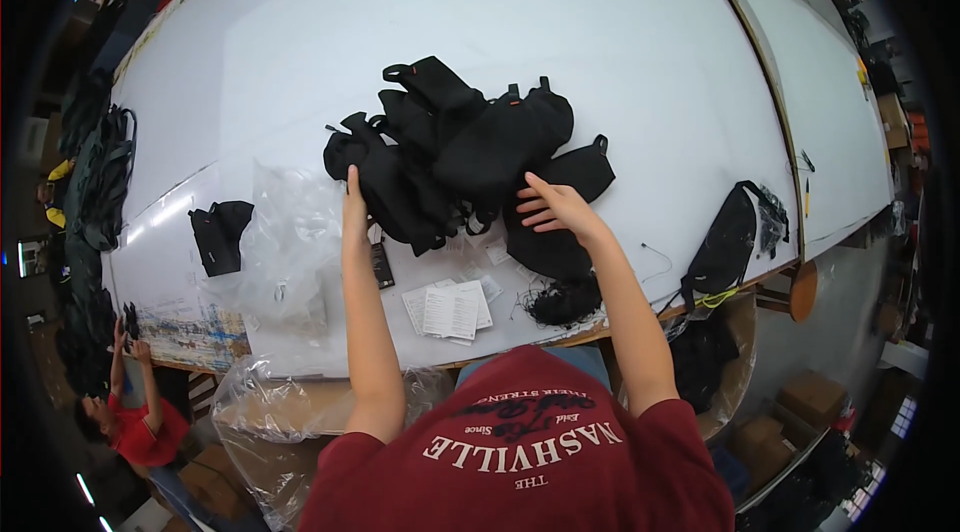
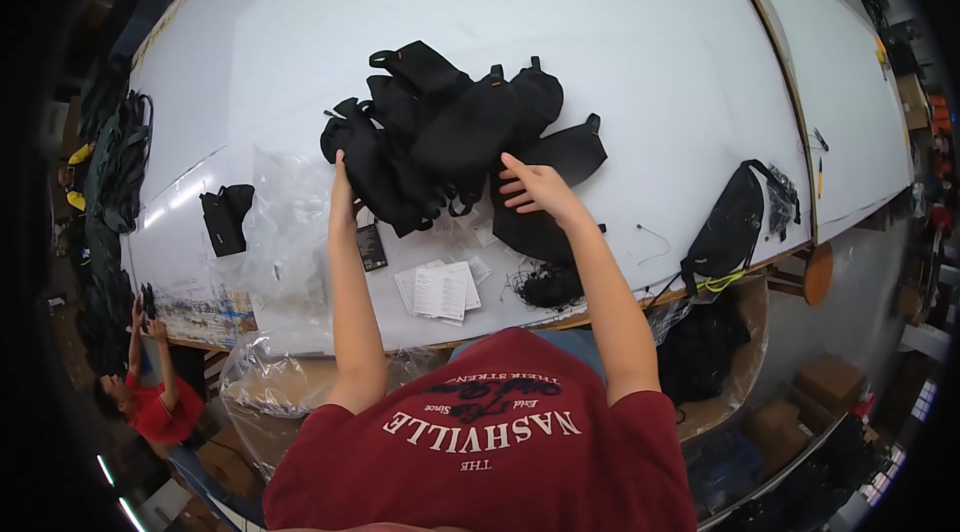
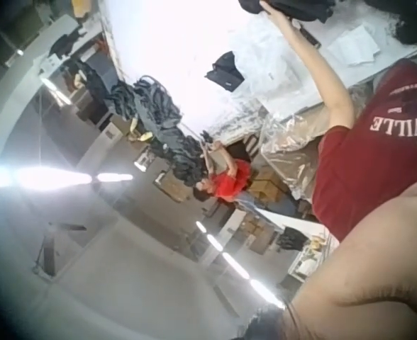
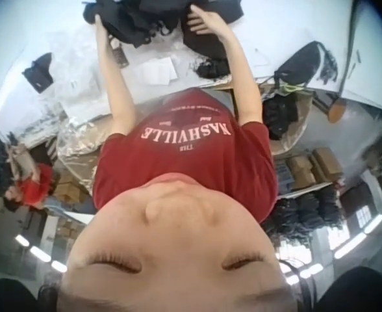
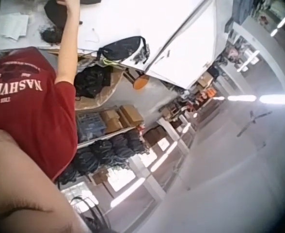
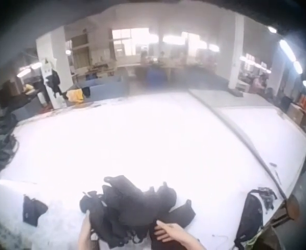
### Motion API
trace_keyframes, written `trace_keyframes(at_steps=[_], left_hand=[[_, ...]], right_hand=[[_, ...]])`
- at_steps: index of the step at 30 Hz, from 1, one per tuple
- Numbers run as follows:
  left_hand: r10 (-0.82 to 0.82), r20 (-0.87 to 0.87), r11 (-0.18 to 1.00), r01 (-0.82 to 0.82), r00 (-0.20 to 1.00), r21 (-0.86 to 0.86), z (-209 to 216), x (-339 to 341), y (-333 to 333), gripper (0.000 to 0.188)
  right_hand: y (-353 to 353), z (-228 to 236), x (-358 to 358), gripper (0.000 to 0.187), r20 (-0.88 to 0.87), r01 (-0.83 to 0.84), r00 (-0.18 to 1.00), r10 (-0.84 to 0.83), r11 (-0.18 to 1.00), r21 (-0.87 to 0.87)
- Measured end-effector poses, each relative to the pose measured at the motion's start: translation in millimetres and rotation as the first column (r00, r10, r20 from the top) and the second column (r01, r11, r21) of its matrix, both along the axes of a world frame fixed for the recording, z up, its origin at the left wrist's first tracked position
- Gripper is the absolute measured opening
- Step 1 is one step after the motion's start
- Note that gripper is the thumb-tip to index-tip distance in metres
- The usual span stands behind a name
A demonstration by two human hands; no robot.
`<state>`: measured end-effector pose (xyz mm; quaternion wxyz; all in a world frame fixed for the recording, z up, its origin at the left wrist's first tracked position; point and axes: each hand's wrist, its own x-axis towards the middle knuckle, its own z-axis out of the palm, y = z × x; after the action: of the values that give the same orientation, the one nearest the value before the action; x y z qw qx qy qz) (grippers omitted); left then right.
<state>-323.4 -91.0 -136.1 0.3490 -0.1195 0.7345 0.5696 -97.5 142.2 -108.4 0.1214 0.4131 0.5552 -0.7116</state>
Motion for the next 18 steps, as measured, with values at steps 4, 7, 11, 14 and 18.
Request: trace_keyframes(at_steps=[4, 7, 11, 14, 18], left_hand=[[0.095, -0.345, 0.971, -0.163, 0.934, -0.173, -19, -18, -59, 0.080], [0.040, -0.795, 0.932, -0.309, 0.605, -0.187, 4, 19, -27, 0.060], [-0.019, -0.916, 1.000, 0.030, 0.402, -0.007, 87, 121, 69, 0.037], [-0.181, -0.825, 0.770, 0.599, 0.536, 0.221, 114, 213, 141, 0.022], [-0.770, -0.560, 0.120, 0.932, 0.304, 0.341, 115, 389, 219, 0.014]], right_hand=[[-5, 24, 47, 0.059, -0.136, -0.020, 0.991, 0.015, 0.999, -0.036], [11, 50, 108, 0.050, -0.220, 0.091, 0.971, -0.091, 0.996, -0.009], [34, 63, 222, 0.044, -0.399, 0.371, 0.838, -0.372, 0.925, -0.084], [36, 49, 313, 0.041, -0.476, 0.615, 0.625, -0.618, 0.766, -0.188], [17, 0, 458, 0.038, -0.445, 0.825, 0.148, -0.883, 0.358, -0.437]])
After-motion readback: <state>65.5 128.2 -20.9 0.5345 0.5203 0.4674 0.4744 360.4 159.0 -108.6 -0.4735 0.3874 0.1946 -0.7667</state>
